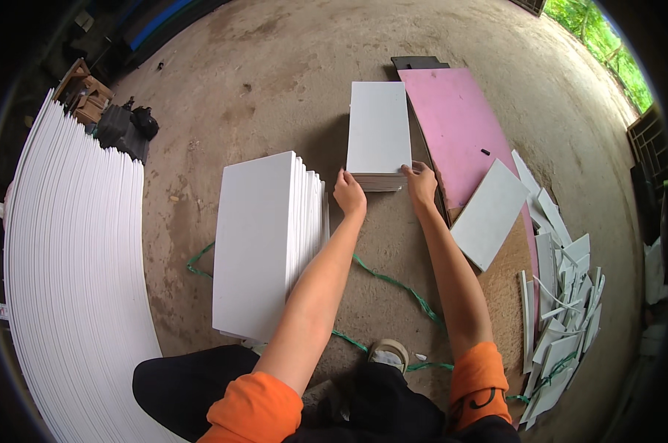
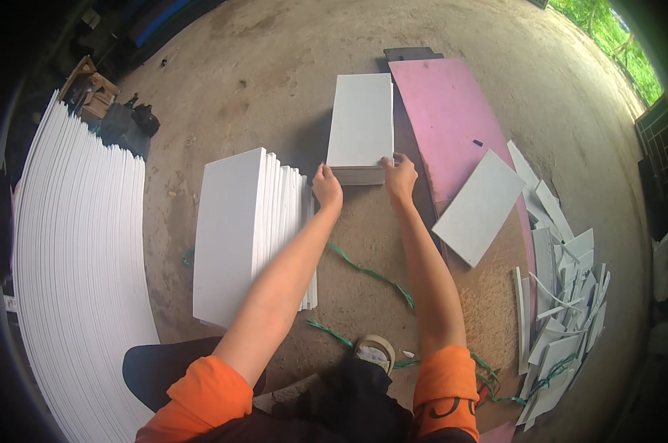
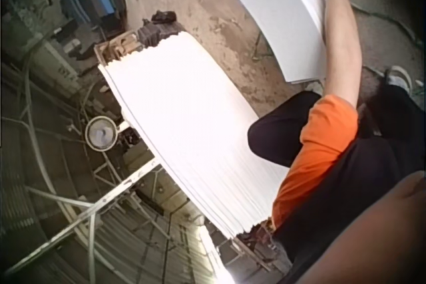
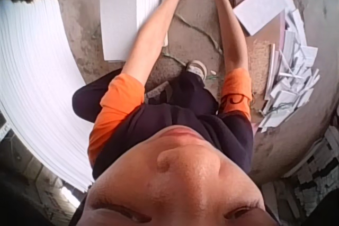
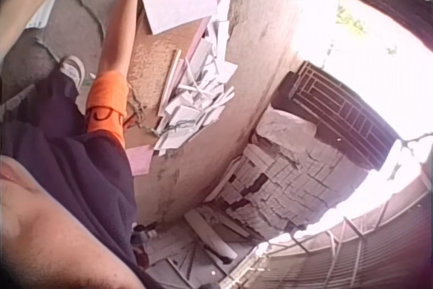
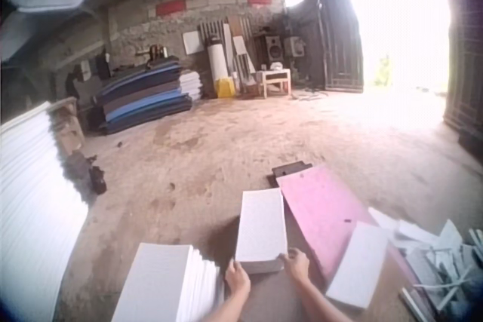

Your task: The person cuts white foam boards into smaller rectangles using a utility knife on a pink cutting mat, then stacks the cut pieces. The person also retrieves a green strap and handles it while seated on the floor.

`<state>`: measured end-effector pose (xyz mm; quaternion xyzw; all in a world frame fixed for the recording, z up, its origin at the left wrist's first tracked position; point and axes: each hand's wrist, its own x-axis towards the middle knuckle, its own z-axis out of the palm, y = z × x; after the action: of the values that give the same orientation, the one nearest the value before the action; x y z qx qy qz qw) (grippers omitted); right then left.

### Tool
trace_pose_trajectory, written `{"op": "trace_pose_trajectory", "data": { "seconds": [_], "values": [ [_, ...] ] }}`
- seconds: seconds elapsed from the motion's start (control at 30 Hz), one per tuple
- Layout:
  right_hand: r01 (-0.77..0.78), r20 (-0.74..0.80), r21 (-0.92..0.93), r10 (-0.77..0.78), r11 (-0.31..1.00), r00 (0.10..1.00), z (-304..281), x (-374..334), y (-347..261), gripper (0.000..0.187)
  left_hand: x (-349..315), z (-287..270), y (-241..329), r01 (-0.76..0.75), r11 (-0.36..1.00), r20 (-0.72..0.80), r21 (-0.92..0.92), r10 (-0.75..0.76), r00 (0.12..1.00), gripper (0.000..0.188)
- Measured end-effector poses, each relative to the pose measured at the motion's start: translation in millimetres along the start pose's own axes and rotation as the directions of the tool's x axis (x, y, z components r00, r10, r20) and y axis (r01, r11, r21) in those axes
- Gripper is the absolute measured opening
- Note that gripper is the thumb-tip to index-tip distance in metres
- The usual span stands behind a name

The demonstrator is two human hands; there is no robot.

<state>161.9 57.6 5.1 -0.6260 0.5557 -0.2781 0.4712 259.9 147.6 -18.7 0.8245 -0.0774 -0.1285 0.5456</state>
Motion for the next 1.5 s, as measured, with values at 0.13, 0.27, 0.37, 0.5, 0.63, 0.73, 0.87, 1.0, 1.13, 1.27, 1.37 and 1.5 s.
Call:
{"op": "trace_pose_trajectory", "data": {
  "seconds": [0.13, 0.27, 0.37, 0.5, 0.63, 0.73, 0.87, 1.0, 1.13, 1.27, 1.37, 1.5],
  "values": [
    [0.080, -0.043, -0.060, -0.083, 0.995, 0.996, -4.4, 8.8, -7.1, 0.038, -5.2, 3.9, 19.6, 0.049, 0.998, -0.031, -0.043, -0.051, 0.998, 0.037],
    [0.022, -0.039, 0.068, -0.020, 0.997, 0.999, -15.4, 15.6, -8.5, 0.037, -7.3, 9.3, 31.0, 0.060, 0.991, -0.006, -0.119, -0.062, 0.998, 0.045],
    [-0.145, 0.178, 0.399, 0.079, 0.905, 0.981, -25.5, -0.5, -28.2, 0.037, 6.0, 1.1, 39.8, 0.227, 0.941, 0.063, -0.249, -0.218, 0.974, 0.056],
    [-0.091, 0.135, 0.442, 0.034, 0.892, 0.990, -63.0, -20.5, -47.2, 0.038, -1.0, -14.2, 82.7, 0.444, 0.882, 0.345, -0.156, -0.373, 0.861, 0.065],
    [-0.097, 0.164, 0.513, 0.014, 0.853, 0.986, -99.5, -53.3, -81.1, 0.045, -8.3, -60.3, 133.8, 0.250, 0.963, 0.586, -0.099, -0.147, 0.797, 0.063],
    [-0.079, 0.249, 0.502, -0.057, 0.861, 0.967, -113.6, -85.2, -114.4, 0.054, -12.7, -110.2, 166.3, 0.143, 0.974, 0.642, -0.174, 0.002, 0.766, 0.056],
    [0.007, 0.179, 0.332, -0.071, 0.943, 0.981, -115.8, -112.9, -171.4, 0.066, -46.4, -211.2, 196.5, 0.063, 0.984, 0.748, -0.167, 0.085, 0.659, 0.074],
    [0.086, 0.366, 0.334, -0.213, 0.939, 0.906, -68.9, -174.6, -203.7, 0.073, -37.6, -306.8, 182.1, 0.047, 0.989, 0.767, -0.141, 0.079, 0.636, 0.066],
    [-0.101, 0.562, 0.289, -0.084, 0.952, 0.823, -15.2, -259.5, -217.2, 0.078, -5.6, -344.0, 125.8, 0.214, 0.926, 0.708, -0.312, 0.076, 0.703, 0.063],
    [-0.068, 0.539, 0.192, -0.047, 0.979, 0.841, 7.1, -267.5, -194.6, 0.083, -29.7, -347.8, 102.9, 0.123, 0.954, 0.630, -0.272, 0.079, 0.773, 0.064],
    [0.095, 0.424, -0.223, 0.008, 0.970, 0.906, 19.8, -266.1, -185.1, 0.076, -18.9, -339.9, 75.0, 0.045, 0.989, 0.608, -0.139, 0.049, 0.793, 0.060],
    [0.030, 0.411, -0.163, 0.041, 0.986, 0.911, 29.2, -257.2, -165.9, 0.069, -12.9, -322.7, 49.8, -0.235, 0.970, 0.440, -0.068, 0.241, 0.865, 0.068]
  ]
}}
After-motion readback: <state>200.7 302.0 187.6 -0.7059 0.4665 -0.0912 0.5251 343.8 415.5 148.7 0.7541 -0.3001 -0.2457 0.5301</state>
